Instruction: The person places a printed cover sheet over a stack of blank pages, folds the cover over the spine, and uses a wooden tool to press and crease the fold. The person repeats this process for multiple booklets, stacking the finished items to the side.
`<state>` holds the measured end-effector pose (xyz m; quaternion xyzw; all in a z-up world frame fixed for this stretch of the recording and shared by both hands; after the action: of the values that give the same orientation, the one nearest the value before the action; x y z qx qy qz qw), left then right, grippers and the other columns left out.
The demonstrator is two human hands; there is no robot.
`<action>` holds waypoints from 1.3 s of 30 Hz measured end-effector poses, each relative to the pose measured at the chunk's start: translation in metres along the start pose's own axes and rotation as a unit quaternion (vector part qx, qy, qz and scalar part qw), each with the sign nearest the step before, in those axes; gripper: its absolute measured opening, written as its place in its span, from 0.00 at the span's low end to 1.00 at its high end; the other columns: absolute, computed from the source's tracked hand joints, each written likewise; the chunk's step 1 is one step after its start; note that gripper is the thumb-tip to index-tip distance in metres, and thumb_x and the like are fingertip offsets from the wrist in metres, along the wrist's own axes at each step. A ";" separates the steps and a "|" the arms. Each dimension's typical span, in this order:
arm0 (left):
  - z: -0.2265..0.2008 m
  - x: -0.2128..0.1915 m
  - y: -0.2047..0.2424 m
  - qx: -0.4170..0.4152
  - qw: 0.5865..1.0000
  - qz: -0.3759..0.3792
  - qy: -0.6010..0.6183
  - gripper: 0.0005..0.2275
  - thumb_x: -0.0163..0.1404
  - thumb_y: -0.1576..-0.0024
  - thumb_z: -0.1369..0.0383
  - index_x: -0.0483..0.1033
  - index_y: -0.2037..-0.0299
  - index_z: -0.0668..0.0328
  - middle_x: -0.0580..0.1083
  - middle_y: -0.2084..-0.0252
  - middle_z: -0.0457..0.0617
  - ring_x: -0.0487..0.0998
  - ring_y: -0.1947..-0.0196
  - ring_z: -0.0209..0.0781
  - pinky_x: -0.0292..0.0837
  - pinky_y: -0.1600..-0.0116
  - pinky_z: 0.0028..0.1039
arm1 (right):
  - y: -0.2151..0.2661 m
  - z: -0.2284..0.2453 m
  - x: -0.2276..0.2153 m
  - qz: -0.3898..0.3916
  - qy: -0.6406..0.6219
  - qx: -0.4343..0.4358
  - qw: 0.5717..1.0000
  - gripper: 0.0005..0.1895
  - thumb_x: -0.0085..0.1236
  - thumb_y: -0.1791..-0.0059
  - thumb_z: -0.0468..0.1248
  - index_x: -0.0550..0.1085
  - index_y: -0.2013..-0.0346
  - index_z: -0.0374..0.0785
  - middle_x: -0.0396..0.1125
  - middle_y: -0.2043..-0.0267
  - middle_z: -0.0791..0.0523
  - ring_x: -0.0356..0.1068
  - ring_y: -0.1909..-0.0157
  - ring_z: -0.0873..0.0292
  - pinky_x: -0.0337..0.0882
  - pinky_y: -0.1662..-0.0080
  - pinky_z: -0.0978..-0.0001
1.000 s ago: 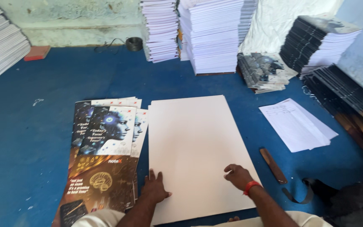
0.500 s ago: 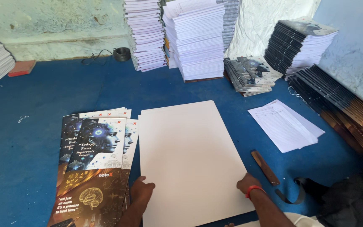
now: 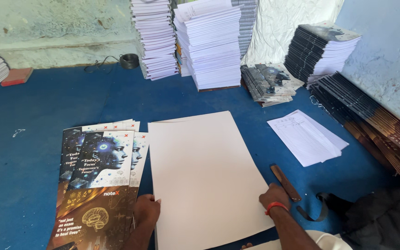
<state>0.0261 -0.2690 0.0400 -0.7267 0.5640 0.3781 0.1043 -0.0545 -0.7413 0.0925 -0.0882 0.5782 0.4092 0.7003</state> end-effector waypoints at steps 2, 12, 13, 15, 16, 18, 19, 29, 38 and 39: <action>-0.001 0.005 0.000 0.002 1.000 0.015 -0.024 0.09 0.62 0.45 0.68 0.85 0.57 0.59 0.83 0.64 0.54 0.84 0.64 0.46 0.77 0.58 0.34 | 0.007 0.010 -0.019 -0.021 0.038 -0.028 0.999 0.29 0.58 0.52 0.37 0.71 0.34 0.44 0.71 0.37 0.48 0.72 0.36 0.49 0.72 0.35 0.59; -0.022 0.051 0.011 0.048 0.977 0.190 0.082 0.37 0.59 0.46 0.77 0.55 0.26 0.48 0.82 0.62 0.55 0.84 0.69 0.44 0.80 0.68 0.34 | 0.004 0.037 -0.064 -0.096 -0.026 -0.233 0.967 0.35 0.66 0.63 0.33 0.74 0.40 0.43 0.64 0.32 0.54 0.68 0.36 0.50 0.68 0.36 0.65; -0.025 0.052 0.017 0.042 0.974 0.207 0.078 0.39 0.58 0.46 0.77 0.52 0.25 0.45 0.81 0.62 0.55 0.83 0.69 0.43 0.81 0.69 0.33 | 0.011 0.043 -0.068 -0.112 -0.025 -0.252 0.961 0.34 0.66 0.63 0.33 0.75 0.41 0.43 0.66 0.33 0.53 0.68 0.36 0.49 0.68 0.36 0.65; -0.029 0.055 0.024 0.023 0.968 0.240 0.071 0.40 0.57 0.46 0.77 0.50 0.24 0.42 0.81 0.61 0.57 0.83 0.70 0.43 0.82 0.69 0.33 | 0.029 0.060 -0.073 -0.147 -0.024 -0.290 0.945 0.31 0.66 0.62 0.35 0.76 0.43 0.42 0.69 0.37 0.52 0.70 0.38 0.48 0.69 0.36 0.63; -0.027 0.059 0.027 0.009 0.964 0.256 0.068 0.40 0.56 0.45 0.77 0.49 0.23 0.41 0.80 0.61 0.59 0.83 0.70 0.46 0.81 0.70 0.33 | 0.038 0.069 -0.072 -0.153 -0.014 -0.307 0.939 0.30 0.66 0.63 0.35 0.77 0.44 0.42 0.68 0.36 0.52 0.70 0.39 0.47 0.68 0.37 0.62; -0.023 0.068 0.023 0.010 0.961 0.272 0.043 0.40 0.57 0.45 0.76 0.49 0.23 0.43 0.80 0.57 0.61 0.84 0.66 0.49 0.82 0.65 0.34 | 0.053 0.091 -0.063 -0.168 0.004 -0.340 0.926 0.29 0.67 0.63 0.36 0.77 0.46 0.41 0.66 0.35 0.52 0.70 0.42 0.45 0.67 0.37 0.60; -0.018 0.075 0.017 0.021 0.962 0.271 0.022 0.40 0.57 0.46 0.76 0.49 0.23 0.45 0.79 0.54 0.61 0.81 0.62 0.49 0.79 0.60 0.34 | 0.063 0.102 -0.056 -0.173 -0.008 -0.373 0.912 0.30 0.66 0.64 0.35 0.77 0.46 0.41 0.65 0.35 0.50 0.68 0.40 0.44 0.67 0.37 0.58; 0.018 0.143 -0.053 0.138 0.953 0.260 -0.068 0.42 0.64 0.50 0.72 0.51 0.26 0.62 0.64 0.29 0.61 0.62 0.26 0.49 0.52 0.22 0.27 | 0.115 0.180 0.057 -0.037 0.055 -0.449 0.891 0.34 0.54 0.62 0.30 0.67 0.39 0.31 0.55 0.31 0.39 0.52 0.29 0.37 0.55 0.31 0.48; 0.021 0.134 -0.041 0.083 0.951 0.269 -0.131 0.29 0.60 0.46 0.64 0.67 0.34 0.62 0.74 0.40 0.59 0.74 0.36 0.49 0.65 0.28 0.31 | 0.143 0.196 0.095 0.033 0.132 -0.413 0.901 0.33 0.52 0.57 0.31 0.64 0.36 0.29 0.48 0.26 0.39 0.43 0.24 0.38 0.48 0.29 0.40; 0.015 0.125 -0.042 0.110 0.960 0.221 -0.135 0.30 0.61 0.46 0.62 0.66 0.34 0.60 0.74 0.40 0.60 0.74 0.37 0.51 0.66 0.31 0.32 | 0.147 0.197 0.097 0.034 0.140 -0.413 0.899 0.33 0.52 0.57 0.31 0.64 0.36 0.28 0.48 0.26 0.39 0.43 0.24 0.38 0.48 0.29 0.40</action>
<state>0.0671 -0.3386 -0.0658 -0.5099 0.7294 0.4220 0.1729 -0.0082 -0.4826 0.1205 -0.4063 0.4519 0.6184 0.4983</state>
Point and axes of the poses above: each hand's wrist, its own y-axis away from the middle knuckle, its own x-axis out of the palm, z = x × y, the point moved 8 cm from there along -y, towards the middle knuckle
